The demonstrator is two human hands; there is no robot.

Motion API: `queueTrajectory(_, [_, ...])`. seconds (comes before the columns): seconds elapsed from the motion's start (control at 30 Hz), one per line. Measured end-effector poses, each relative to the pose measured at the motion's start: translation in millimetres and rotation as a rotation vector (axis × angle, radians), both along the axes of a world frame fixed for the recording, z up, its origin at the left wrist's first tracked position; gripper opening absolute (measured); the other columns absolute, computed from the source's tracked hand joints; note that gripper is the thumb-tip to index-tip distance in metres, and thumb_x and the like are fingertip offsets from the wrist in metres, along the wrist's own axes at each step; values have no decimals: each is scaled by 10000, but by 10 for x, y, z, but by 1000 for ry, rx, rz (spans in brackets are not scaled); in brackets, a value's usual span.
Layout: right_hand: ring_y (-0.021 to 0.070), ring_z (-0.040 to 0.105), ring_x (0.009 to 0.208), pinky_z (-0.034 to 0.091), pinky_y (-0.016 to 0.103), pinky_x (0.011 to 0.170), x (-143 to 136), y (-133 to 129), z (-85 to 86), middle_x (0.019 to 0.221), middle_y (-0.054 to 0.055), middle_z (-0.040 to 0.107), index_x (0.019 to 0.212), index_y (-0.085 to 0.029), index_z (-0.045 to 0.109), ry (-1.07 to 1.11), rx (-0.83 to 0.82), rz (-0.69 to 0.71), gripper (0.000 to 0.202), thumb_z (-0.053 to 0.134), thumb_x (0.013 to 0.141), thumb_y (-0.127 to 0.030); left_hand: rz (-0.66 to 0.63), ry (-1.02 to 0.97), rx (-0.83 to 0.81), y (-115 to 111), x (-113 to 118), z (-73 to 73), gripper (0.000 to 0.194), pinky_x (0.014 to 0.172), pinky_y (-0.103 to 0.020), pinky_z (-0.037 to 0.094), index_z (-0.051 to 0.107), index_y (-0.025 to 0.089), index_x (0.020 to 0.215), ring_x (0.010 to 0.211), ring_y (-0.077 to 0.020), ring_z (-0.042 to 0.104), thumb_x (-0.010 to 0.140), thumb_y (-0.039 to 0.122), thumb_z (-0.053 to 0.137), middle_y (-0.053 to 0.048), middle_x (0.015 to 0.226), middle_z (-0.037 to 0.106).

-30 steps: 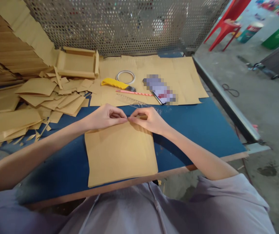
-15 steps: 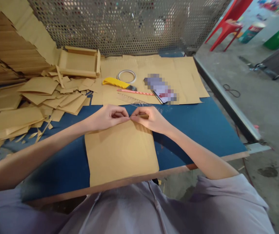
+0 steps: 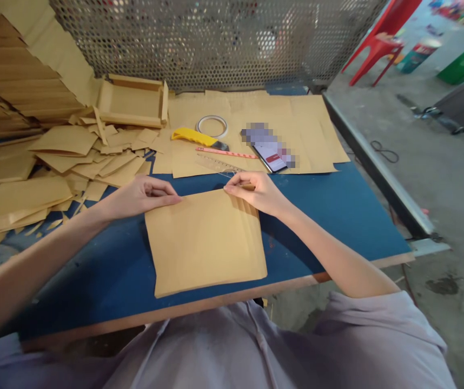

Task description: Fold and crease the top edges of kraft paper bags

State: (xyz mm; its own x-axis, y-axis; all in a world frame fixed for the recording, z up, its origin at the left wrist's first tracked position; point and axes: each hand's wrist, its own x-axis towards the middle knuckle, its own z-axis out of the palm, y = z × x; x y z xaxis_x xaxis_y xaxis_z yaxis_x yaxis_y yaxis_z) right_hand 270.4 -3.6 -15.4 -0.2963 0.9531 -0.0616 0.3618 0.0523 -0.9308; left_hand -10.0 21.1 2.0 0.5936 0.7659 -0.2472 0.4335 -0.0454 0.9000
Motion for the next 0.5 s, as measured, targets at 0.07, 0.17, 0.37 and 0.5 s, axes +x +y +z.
queueTrajectory(0.07, [185, 648, 750, 453, 316, 720, 4, 10, -6, 769, 44, 713, 787, -176, 701, 1, -5, 0, 225, 693, 798, -400, 25, -1, -2, -9, -79, 7, 246, 597, -169, 515, 740, 165, 781, 672, -131, 678, 770, 409, 717, -27, 756, 751])
queueTrajectory(0.17, [180, 642, 753, 443, 311, 720, 8, 26, -16, 776, 41, 711, 788, -177, 702, 1, -11, 7, 230, 701, 793, -407, 61, 23, 37, -25, -197, 3, 231, 575, -159, 510, 739, 169, 766, 653, -128, 678, 755, 399, 723, -23, 738, 747])
queueTrajectory(0.37, [156, 592, 685, 394, 298, 644, -1, 37, -25, 739, 34, 682, 782, -173, 700, -3, -23, 23, 252, 713, 778, -425, 85, 44, 64, -83, -316, -22, 214, 524, -154, 499, 733, 169, 762, 589, -116, 655, 769, 380, 693, -17, 694, 730])
queueTrajectory(0.5, [119, 498, 574, 313, 285, 557, 14, 45, -43, 625, 10, 615, 739, -168, 687, -15, -43, 19, 266, 722, 771, -430, 63, 61, 77, -75, -373, -27, 229, 542, -159, 506, 735, 166, 777, 593, -117, 650, 770, 390, 691, -21, 703, 729])
